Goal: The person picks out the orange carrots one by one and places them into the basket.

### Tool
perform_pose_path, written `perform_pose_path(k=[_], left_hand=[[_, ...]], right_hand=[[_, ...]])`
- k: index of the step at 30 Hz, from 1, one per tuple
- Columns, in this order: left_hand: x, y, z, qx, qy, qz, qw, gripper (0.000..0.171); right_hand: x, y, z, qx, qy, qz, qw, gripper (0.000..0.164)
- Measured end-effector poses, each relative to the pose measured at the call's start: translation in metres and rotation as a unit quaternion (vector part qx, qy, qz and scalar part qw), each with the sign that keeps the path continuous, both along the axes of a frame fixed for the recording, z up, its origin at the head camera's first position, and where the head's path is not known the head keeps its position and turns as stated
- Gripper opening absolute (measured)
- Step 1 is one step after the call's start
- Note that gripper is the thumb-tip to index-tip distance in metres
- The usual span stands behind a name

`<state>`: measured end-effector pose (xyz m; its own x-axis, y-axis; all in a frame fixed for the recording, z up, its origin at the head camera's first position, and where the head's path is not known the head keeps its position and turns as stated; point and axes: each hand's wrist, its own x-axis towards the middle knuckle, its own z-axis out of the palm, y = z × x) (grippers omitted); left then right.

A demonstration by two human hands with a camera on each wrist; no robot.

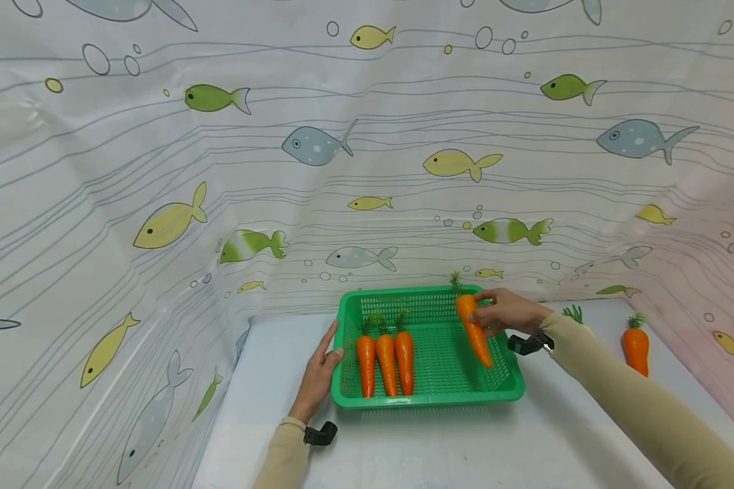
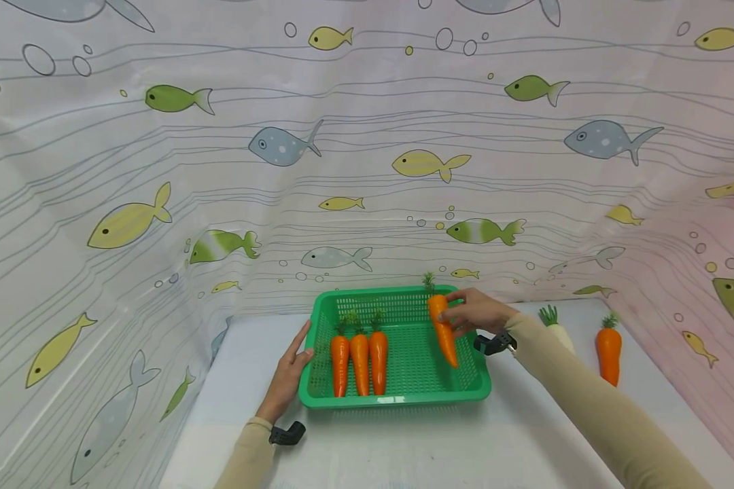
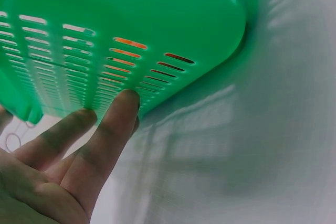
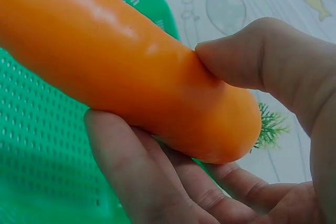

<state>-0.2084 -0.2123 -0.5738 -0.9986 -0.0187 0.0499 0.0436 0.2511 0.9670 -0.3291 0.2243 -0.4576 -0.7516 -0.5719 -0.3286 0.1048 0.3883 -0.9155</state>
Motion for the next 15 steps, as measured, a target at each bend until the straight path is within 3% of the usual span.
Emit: perform_pose_path(k=[15], left_hand=[[-0.001, 0.0, -0.001, -0.002, -0.002, -0.002, 1.0, 0.059]], right_hand=[[-0.001, -0.03, -0.023, 0.006, -0.034, 0.003, 0.999, 0.084]])
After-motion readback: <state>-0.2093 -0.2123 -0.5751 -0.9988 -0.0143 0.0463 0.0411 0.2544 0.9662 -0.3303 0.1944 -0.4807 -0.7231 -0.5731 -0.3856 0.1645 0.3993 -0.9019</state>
